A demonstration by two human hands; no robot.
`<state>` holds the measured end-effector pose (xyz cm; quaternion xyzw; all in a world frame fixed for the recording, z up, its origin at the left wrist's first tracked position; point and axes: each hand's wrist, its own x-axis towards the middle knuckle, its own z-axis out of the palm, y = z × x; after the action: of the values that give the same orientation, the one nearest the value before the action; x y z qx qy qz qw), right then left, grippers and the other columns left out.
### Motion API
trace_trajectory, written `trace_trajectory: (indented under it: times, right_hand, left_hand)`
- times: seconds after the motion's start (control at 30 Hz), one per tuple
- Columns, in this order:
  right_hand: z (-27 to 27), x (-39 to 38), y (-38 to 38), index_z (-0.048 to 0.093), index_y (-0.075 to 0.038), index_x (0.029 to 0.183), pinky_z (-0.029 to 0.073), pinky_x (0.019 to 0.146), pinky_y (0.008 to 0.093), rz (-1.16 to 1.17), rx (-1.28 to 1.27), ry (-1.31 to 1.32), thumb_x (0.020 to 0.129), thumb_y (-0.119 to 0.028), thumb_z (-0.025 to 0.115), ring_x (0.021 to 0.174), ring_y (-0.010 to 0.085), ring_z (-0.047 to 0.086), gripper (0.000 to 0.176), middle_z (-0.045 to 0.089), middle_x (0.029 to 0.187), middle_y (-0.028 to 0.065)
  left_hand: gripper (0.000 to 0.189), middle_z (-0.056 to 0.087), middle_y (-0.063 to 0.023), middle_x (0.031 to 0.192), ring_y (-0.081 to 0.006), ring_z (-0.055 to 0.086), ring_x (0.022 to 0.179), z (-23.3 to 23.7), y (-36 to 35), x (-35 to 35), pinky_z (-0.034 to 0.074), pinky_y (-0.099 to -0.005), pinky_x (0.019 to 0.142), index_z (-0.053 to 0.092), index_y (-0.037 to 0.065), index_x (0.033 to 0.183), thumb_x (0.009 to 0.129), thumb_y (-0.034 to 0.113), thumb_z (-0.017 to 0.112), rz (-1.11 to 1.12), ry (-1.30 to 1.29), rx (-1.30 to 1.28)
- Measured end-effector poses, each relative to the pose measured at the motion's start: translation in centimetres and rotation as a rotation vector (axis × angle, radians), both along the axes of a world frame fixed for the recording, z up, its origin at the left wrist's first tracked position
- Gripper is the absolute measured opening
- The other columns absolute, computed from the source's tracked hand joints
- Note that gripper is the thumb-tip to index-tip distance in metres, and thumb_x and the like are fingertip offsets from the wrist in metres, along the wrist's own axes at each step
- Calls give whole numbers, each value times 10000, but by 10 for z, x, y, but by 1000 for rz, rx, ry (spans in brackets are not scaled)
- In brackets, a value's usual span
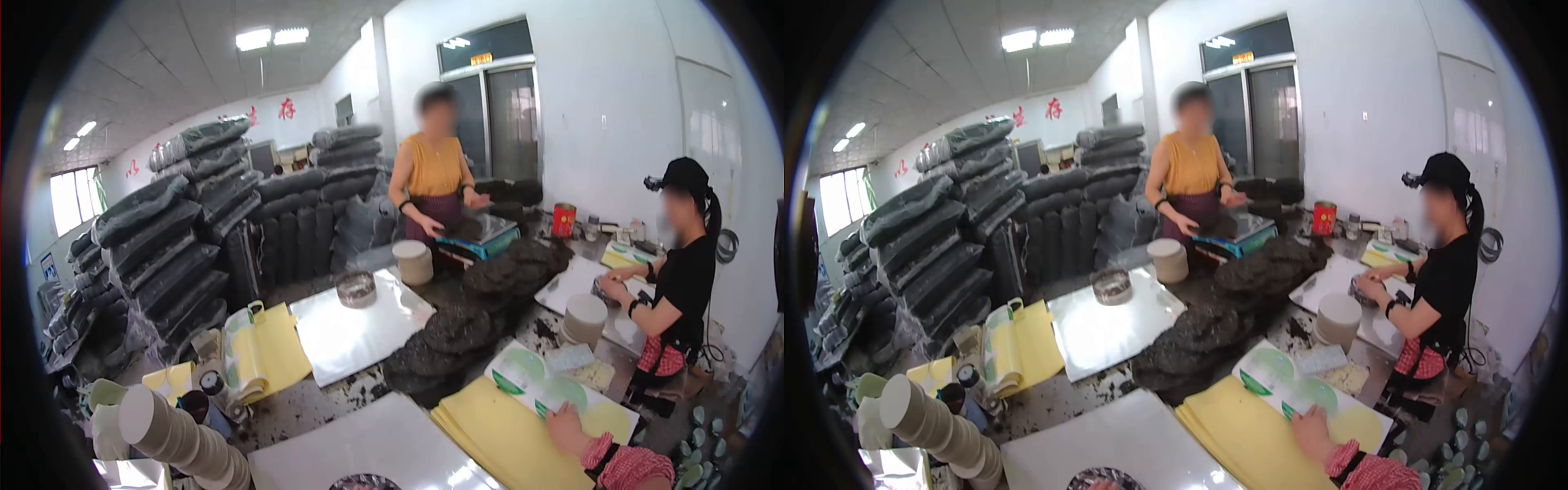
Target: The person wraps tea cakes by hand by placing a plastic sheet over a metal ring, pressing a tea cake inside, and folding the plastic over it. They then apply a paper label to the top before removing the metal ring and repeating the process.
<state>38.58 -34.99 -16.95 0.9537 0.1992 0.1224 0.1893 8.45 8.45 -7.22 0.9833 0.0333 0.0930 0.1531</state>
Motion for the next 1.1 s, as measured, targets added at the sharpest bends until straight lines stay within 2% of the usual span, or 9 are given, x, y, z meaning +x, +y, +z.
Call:
trace_trajectory:
  times: [0.2,0.4,0.57,0.67,0.7,0.77,0.83,0.93,1.1]
  right_hand:
    - [30,-16,13,631,-51,978,492,782,512,-42,119,116,851,-189,571,880,414,660,197,679,988,299]
    - [56,73,-97,640,-58,939,509,659,406,-95,1058,-248,814,-65,631,752,275,655,126,673,796,131]
    - [68,90,-208,597,29,1100,486,839,312,-165,1705,-706,982,-90,564,903,189,614,171,654,992,108]
    - [148,21,-52,439,-43,1428,548,763,313,-341,1801,-245,1045,-254,482,1135,201,549,440,515,1356,91]
    - [92,43,-48,378,-90,1496,581,706,318,-49,1829,-56,1043,-236,475,1172,199,538,485,465,1419,96]
    - [75,-22,58,346,-113,1528,558,885,359,37,1651,215,1041,-185,446,1252,223,507,503,436,1482,95]
    - [86,-106,180,280,43,1521,303,1169,408,473,1173,669,897,-164,627,1442,361,341,743,336,1561,223]
    - [109,-159,240,395,51,1456,403,1091,468,1041,801,591,843,-411,687,1383,436,402,822,392,1488,297]
    - [115,-185,278,355,81,1462,316,1143,471,1119,544,624,845,-569,633,1406,411,378,939,399,1489,281]
  left_hand:
    - [752,430,-173,1481,-373,368,1380,4,-3,-1,247,-525,1149,406,21,1459,828,326,678,4,76,-10]
    - [797,408,-156,1503,-381,362,1379,-7,4,7,251,-528,1142,384,49,1484,814,342,702,6,47,29]
    - [642,504,-149,1410,-368,450,1297,4,1,5,361,-507,1070,510,92,1404,825,293,699,23,-59,38]
    - [788,433,-143,1478,-382,336,1404,-14,4,2,249,-591,1130,464,82,1437,815,508,694,10,64,11]
    - [772,413,-143,1508,-384,295,1442,-13,7,1,216,-614,1147,466,99,1445,836,526,672,-4,58,-59]
    - [717,390,-150,1527,-374,322,1427,17,-5,-1,215,-573,1158,510,141,1419,828,513,673,79,-3,282]
    - [699,398,-152,1525,-369,316,1436,19,-5,-3,207,-566,1167,514,137,1417,841,502,665,114,31,209]
    - [671,427,-147,1509,-349,329,1438,1,3,-1,210,-548,1177,527,129,1405,848,478,660,115,-7,113]
    - [576,605,-86,1338,-292,512,1309,-9,8,-5,299,-526,1146,601,114,1313,818,391,695,39,-218,-194]
